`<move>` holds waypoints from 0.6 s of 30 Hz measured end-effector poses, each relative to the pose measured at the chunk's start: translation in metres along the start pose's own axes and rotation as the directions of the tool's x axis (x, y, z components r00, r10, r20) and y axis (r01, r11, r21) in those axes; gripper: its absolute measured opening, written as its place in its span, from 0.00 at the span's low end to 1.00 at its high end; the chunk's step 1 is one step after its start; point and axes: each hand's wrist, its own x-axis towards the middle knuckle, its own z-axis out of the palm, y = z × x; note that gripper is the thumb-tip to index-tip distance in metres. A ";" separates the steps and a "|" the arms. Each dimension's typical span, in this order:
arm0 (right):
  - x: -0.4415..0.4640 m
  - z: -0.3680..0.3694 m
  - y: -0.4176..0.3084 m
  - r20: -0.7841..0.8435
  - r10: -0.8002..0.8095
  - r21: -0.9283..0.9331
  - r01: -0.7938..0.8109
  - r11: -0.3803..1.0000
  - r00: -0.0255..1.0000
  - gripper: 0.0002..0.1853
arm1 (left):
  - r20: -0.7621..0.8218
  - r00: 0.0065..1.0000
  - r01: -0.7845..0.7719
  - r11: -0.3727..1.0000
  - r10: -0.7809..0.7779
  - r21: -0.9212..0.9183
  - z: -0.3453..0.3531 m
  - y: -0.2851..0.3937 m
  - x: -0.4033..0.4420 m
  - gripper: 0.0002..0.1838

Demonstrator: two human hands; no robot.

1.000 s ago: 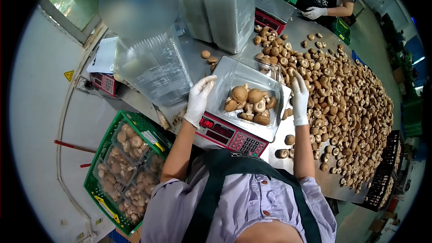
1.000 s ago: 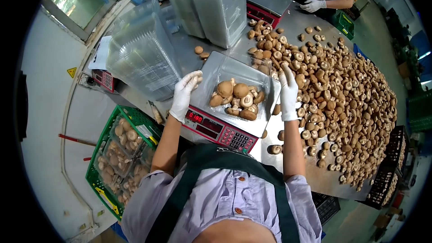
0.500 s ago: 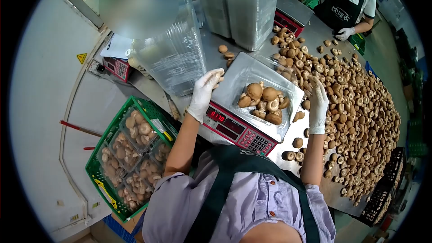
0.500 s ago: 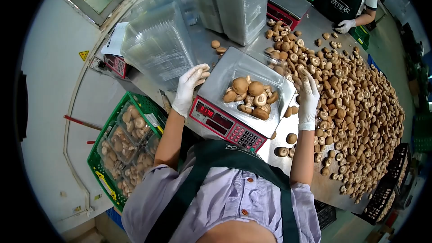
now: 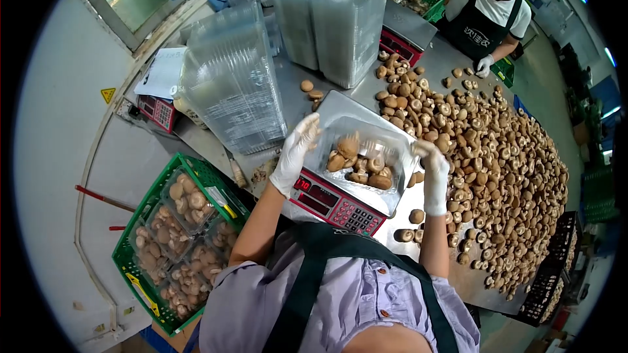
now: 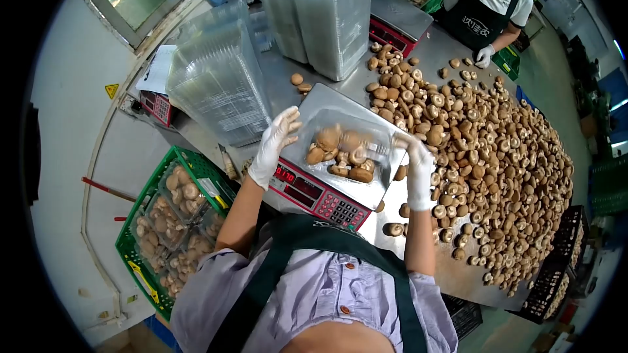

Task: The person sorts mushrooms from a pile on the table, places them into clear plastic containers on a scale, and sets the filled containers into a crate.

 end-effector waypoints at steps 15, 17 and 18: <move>-0.063 0.011 0.032 0.178 0.476 0.157 -0.503 0.850 0.861 0.06 | 0.083 0.974 0.211 0.977 -0.211 0.003 0.010 -0.049 -0.046 0.09; -0.066 0.016 0.021 0.204 0.448 0.198 -0.484 0.852 0.871 0.03 | 0.066 0.984 0.163 0.985 -0.166 0.046 0.010 -0.052 -0.048 0.09; -0.068 0.019 0.022 0.209 0.446 0.196 -0.484 0.853 0.870 0.03 | 0.059 0.991 0.117 0.989 -0.123 0.092 0.011 -0.051 -0.048 0.09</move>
